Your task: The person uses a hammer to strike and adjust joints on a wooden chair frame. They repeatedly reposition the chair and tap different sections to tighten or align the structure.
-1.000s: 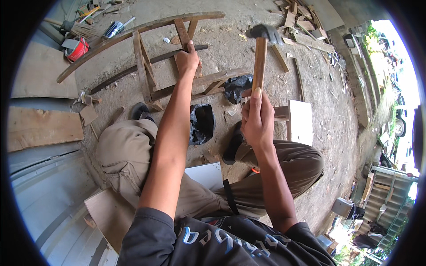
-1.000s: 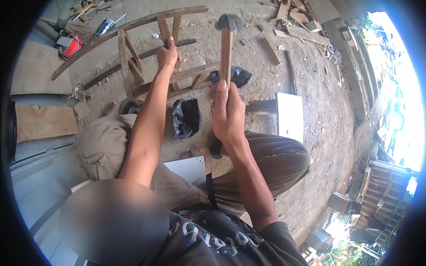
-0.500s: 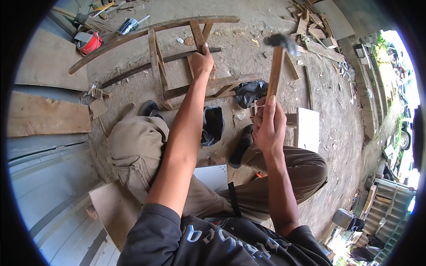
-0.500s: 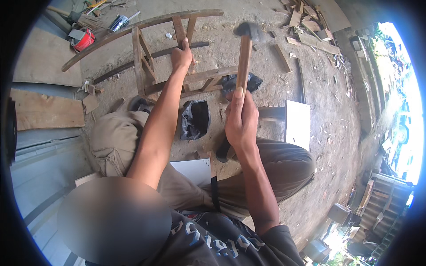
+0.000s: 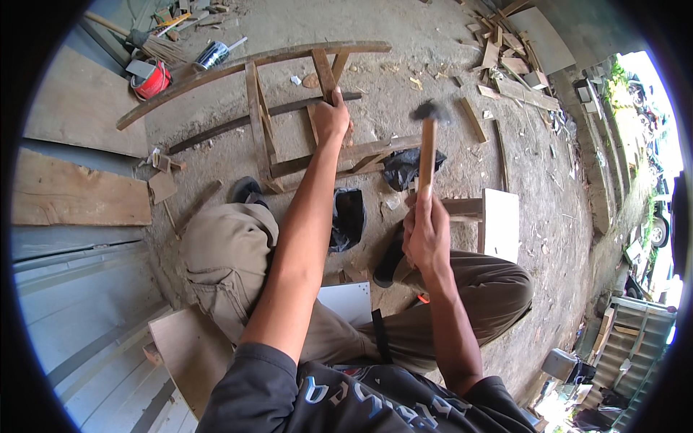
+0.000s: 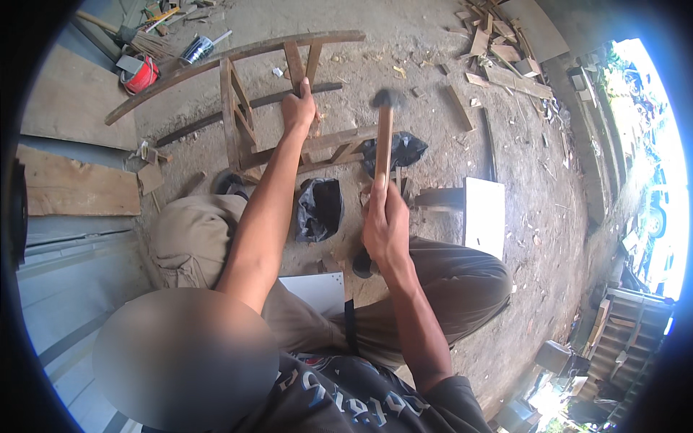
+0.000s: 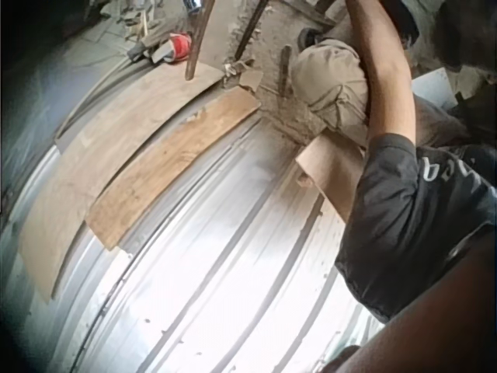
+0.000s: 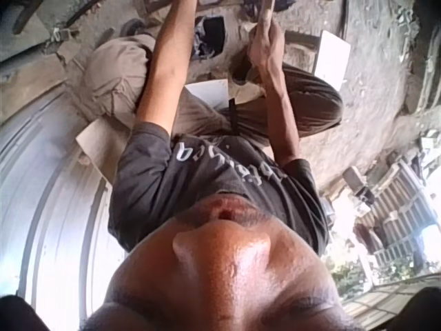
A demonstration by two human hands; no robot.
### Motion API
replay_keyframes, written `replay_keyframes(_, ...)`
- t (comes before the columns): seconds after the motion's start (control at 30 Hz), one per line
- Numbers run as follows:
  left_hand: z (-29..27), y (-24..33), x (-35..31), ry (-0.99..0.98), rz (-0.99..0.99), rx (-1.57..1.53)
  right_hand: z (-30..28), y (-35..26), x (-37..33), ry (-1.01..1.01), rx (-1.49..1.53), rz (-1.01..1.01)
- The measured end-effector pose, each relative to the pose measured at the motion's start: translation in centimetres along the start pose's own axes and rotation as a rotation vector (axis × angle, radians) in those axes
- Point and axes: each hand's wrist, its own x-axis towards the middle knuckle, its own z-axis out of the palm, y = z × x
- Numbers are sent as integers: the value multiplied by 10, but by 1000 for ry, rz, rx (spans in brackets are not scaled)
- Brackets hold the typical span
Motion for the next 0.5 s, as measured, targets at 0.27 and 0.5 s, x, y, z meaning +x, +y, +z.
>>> replay_keyframes(0.27,5,-1,5,15,-14,-28,13,29,19,32,-185,-261)
replay_keyframes(0.5,0,0,-11,-8,-29,-1,7,8,-8,22,48,78)
